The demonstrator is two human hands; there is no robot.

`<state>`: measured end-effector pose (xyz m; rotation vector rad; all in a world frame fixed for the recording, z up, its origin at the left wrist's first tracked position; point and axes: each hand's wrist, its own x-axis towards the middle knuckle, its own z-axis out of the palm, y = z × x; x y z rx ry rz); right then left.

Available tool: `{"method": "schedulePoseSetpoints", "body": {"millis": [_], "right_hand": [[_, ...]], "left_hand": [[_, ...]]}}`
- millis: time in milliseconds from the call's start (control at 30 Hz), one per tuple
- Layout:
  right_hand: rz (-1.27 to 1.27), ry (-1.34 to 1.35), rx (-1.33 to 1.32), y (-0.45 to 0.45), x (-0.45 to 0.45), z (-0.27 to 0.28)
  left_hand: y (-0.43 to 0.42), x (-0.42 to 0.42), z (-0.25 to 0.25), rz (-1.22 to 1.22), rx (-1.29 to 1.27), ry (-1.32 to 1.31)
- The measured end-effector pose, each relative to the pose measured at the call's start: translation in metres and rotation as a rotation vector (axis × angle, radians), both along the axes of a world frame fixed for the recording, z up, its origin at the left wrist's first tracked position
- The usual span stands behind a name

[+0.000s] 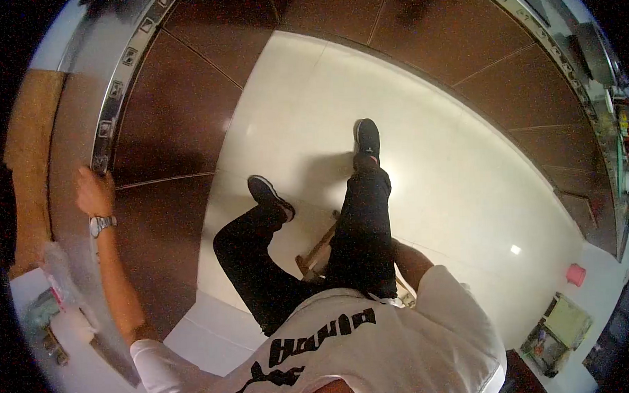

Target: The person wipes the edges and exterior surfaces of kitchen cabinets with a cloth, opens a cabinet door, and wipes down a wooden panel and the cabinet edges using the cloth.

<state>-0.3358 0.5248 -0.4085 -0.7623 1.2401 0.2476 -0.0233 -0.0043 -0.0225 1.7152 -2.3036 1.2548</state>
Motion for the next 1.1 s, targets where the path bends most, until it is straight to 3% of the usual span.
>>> {"method": "schedulePoseSetpoints", "body": {"millis": [233,333,433,500,700,833,900,933,967,1000,1100], "right_hand": [[0.022,-0.049,0.022,-0.017,0.005,-0.006],[0.018,-0.081,0.046,-0.019,0.010,-0.011],[0.003,-0.105,0.079,-0.017,0.011,-0.018],[-0.006,-0.115,0.098,-0.016,0.010,-0.023],[-0.106,-0.115,0.137,0.002,0.002,-0.025],[-0.220,-0.072,0.170,0.030,-0.011,-0.011],[-0.280,-0.041,0.195,0.049,-0.021,0.000],[-0.310,-0.022,0.208,0.057,-0.028,0.006],[-0.336,0.000,0.228,0.065,-0.033,0.012],[-0.357,0.015,0.253,0.072,-0.038,0.017],[-0.411,0.060,0.332,0.082,-0.052,0.033]], "left_hand": [[-0.002,-0.001,-0.008,0.108,0.038,0.043],[-0.008,0.018,-0.012,-0.054,-0.037,-0.012],[-0.012,0.017,-0.016,0.086,-0.037,-0.046],[-0.023,0.037,-0.023,-0.026,-0.052,-0.080],[-0.019,0.024,-0.019,0.164,-0.038,-0.081],[-0.018,0.033,-0.017,0.133,-0.042,-0.119],[-0.034,0.057,-0.018,-0.038,-0.050,-0.054],[-0.044,0.081,-0.016,-0.281,-0.034,0.008],[-0.041,0.075,-0.011,-0.278,-0.019,0.005],[-0.034,0.060,-0.005,-0.061,0.054,-0.098],[-0.030,0.078,0.000,0.028,0.024,-0.157]]}}
